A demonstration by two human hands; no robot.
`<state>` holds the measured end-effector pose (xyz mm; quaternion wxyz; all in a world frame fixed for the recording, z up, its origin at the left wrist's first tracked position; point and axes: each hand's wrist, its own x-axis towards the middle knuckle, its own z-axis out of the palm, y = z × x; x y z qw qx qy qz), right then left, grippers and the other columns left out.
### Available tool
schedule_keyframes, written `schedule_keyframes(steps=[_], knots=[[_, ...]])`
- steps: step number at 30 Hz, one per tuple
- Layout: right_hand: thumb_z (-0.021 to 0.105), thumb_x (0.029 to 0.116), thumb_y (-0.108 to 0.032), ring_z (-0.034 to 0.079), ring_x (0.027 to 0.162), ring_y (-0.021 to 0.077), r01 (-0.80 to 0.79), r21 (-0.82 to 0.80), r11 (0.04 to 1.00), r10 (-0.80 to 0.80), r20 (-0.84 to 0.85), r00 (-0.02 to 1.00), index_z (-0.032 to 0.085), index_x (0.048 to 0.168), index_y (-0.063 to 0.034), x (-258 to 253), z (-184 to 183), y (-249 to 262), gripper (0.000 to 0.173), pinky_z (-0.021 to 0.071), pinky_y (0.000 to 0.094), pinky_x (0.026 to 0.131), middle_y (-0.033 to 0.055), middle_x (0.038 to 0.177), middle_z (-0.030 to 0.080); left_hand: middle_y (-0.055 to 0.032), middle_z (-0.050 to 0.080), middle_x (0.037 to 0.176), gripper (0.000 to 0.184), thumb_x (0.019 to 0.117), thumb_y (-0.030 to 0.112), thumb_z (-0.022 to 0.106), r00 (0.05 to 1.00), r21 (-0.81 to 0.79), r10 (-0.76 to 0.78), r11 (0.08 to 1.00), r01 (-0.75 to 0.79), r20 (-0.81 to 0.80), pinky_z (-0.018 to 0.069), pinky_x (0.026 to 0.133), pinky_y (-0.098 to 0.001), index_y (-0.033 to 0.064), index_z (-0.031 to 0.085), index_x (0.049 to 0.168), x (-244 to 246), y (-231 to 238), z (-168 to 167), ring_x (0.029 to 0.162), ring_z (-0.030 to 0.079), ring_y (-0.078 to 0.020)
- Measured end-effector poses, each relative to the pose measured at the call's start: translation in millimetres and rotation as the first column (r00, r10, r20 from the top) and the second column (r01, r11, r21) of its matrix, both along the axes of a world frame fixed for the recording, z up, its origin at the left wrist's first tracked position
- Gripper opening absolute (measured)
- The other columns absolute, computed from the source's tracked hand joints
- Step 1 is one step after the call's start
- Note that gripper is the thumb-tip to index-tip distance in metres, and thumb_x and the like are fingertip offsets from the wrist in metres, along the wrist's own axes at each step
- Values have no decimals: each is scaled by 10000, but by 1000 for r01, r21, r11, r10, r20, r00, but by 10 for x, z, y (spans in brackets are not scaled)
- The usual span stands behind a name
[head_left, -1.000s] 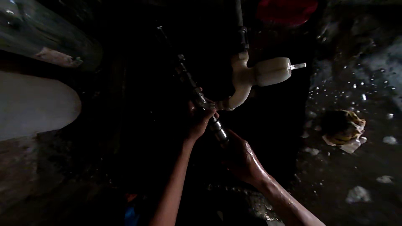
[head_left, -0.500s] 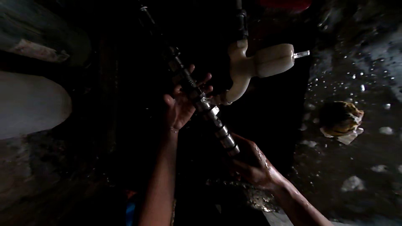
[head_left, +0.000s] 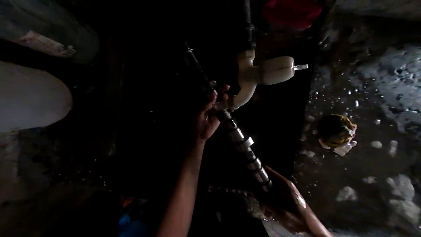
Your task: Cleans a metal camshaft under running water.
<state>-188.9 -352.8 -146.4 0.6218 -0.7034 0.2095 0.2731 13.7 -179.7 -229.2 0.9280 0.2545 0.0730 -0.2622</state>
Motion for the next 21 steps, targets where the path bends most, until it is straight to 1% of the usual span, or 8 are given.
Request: schedule_keyframes(steps=[2, 5, 8, 11, 13, 15, 18, 21], knots=[[738, 834, -216, 658, 567, 72, -11, -64, 998, 10, -20, 1000, 600, 1193, -61, -26, 85, -10, 414, 593, 274, 504, -25, 787, 689, -99, 701, 1163, 361, 981, 375, 659, 998, 28, -13, 1000, 15, -68, 627, 692, -319, 153, 643, 1265, 27, -37, 110, 814, 720, -178], [723, 831, -128, 657, 557, 90, -1, -98, 995, -6, -75, 997, 593, 1172, -24, -58, 198, 21, 379, 587, 287, 505, -8, 750, 681, -47, 711, 1081, 334, 1048, 362, 550, 999, 132, 36, 991, -30, -37, 607, 734, -268, 163, 616, 1308, 87, -51, 179, 843, 708, -122], [716, 847, -93, 665, 570, 99, -7, -93, 996, -5, -123, 992, 579, 1178, 13, -155, 278, 26, 373, 595, 298, 532, 9, 748, 682, 28, 604, 818, 234, 1061, 383, 513, 999, 144, -16, 989, 21, -36, 556, 559, -221, 181, 630, 1070, 123, -59, 233, 626, 598, -64], [726, 853, -109, 673, 580, 132, -49, -122, 991, 24, -200, 980, 583, 1168, 4, -272, 325, 12, 363, 601, 334, 546, 30, 748, 682, 23, 531, 715, 256, 1048, 375, 523, 995, -113, -43, 993, 33, -93, 481, 474, -217, 164, 607, 928, 44, -60, 114, 490, 475, -68], [742, 854, -150, 678, 611, 161, -101, -167, 981, 65, -207, 976, 601, 1175, 5, -335, 320, -21, 383, 601, 374, 579, 61, 779, 684, 27, 522, 649, 310, 1012, 441, 573, 996, -376, -15, 926, -20, -90, 485, 472, -242, 148, 637, 931, -30, -63, -35, 461, 483, -87], [750, 843, -162, 685, 630, 196, -163, -213, 963, 122, -192, 974, 612, 1179, 23, -366, 300, -46, 407, 598, 416, 602, 100, 801, 692, 52, 502, 585, 389, 960, 535, 600, 998, -463, 5, 886, -31, -56, 477, 501, -260, 151, 645, 913, -59, -59, -128, 471, 506, -90], [746, 848, -164, 693, 631, 212, -185, -241, 953, 158, -128, 979, 611, 1188, 46, -428, 249, -34, 422, 607, 423, 611, 130, 814, 700, 24, 616, 838, 265, 987, 439, 620, 996, -245, 60, 967, -74, -65, 590, 712, -309, 181, 643, 1044, -65, 19, -69, 751, 646, -115], [738, 858, -191, 692, 620, 217, -187, -326, 927, 156, -119, 981, 620, 1174, 35, -428, 213, 28, 407, 601, 434, 592, 120, 794, 703, 28, 609, 851, 233, 1052, 308, 543, 980, 108, 176, 980, -167, -88, 589, 703, -248, 178, 588, 1240, -8, 34, 125, 730, 646, -77]])
